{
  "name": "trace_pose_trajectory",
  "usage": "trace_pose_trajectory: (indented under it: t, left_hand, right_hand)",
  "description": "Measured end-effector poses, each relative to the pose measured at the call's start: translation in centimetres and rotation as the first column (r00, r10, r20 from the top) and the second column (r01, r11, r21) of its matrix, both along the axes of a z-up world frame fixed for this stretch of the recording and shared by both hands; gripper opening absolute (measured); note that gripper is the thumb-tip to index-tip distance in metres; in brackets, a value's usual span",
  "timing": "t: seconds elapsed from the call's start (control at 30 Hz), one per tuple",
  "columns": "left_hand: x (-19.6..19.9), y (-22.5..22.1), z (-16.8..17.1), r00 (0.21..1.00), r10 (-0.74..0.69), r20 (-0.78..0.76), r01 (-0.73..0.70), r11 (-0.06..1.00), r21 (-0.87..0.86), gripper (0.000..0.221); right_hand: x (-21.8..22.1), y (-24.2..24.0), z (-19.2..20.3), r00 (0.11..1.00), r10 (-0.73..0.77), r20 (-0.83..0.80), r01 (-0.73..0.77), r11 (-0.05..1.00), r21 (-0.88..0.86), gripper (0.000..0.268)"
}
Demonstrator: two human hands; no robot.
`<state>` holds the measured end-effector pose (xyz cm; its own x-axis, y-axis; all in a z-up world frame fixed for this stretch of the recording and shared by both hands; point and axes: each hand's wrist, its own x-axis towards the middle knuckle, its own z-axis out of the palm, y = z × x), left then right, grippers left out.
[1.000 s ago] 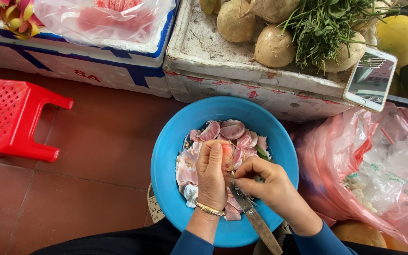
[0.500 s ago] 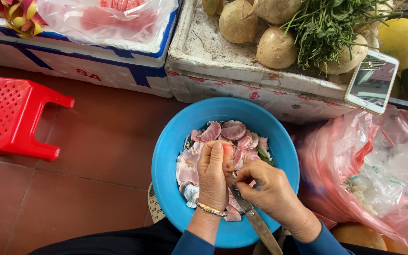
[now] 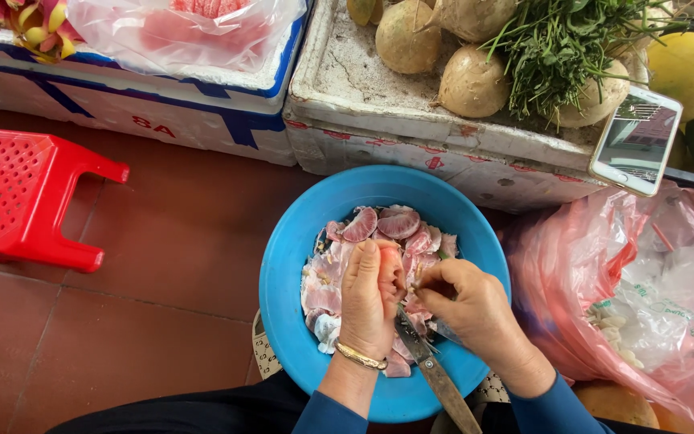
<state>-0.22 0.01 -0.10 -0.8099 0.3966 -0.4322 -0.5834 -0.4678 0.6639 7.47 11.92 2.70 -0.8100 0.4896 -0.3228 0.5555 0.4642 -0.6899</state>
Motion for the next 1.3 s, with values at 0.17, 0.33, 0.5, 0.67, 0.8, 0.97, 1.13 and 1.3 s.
trace_pose_trajectory:
  t: [0.17, 0.33, 0.5, 0.67, 0.8, 0.97, 1.13, 1.3]
  left_hand:
    - [-0.5, 0.0, -0.1, 0.997, -0.019, 0.078, 0.002, 0.977, 0.213, 0.033]
    - [-0.4, -0.1, -1.0, 0.997, 0.017, 0.080, -0.045, 0.931, 0.361, 0.028]
    - [-0.5, -0.4, -0.9, 0.988, -0.008, 0.154, -0.059, 0.904, 0.424, 0.030]
    - [-0.4, -0.5, -0.6, 0.978, -0.016, 0.206, -0.064, 0.925, 0.376, 0.028]
    - [0.0, -0.1, -1.1, 0.960, -0.024, 0.277, -0.075, 0.937, 0.340, 0.025]
    - [0.8, 0.3, -1.3, 0.982, -0.060, 0.178, 0.014, 0.969, 0.245, 0.032]
    - [0.8, 0.5, -0.6, 0.980, -0.135, 0.146, 0.126, 0.990, 0.069, 0.052]
    - [0.8, 0.4, 2.6, 0.996, -0.080, -0.034, 0.070, 0.970, -0.233, 0.057]
  right_hand:
    - [0.2, 0.6, 0.2, 0.997, -0.002, 0.080, 0.010, 0.995, -0.097, 0.006]
    - [1.2, 1.2, -1.6, 0.991, 0.079, -0.105, -0.102, 0.967, -0.234, 0.033]
    - [0.4, 0.6, -1.3, 0.994, -0.100, -0.038, 0.087, 0.962, -0.260, 0.019]
    - [0.6, 0.7, -0.5, 0.973, -0.201, -0.112, 0.143, 0.908, -0.393, 0.026]
    - [0.3, -0.7, -1.7, 0.924, -0.345, -0.166, 0.151, 0.727, -0.670, 0.023]
    - [0.0, -1.7, -2.1, 0.933, -0.361, -0.002, 0.193, 0.504, -0.842, 0.028]
    - [0.2, -1.8, -2.3, 0.891, -0.452, 0.046, 0.249, 0.401, -0.882, 0.022]
    - [0.1, -1.2, -1.7, 0.839, -0.544, -0.009, 0.323, 0.512, -0.796, 0.022]
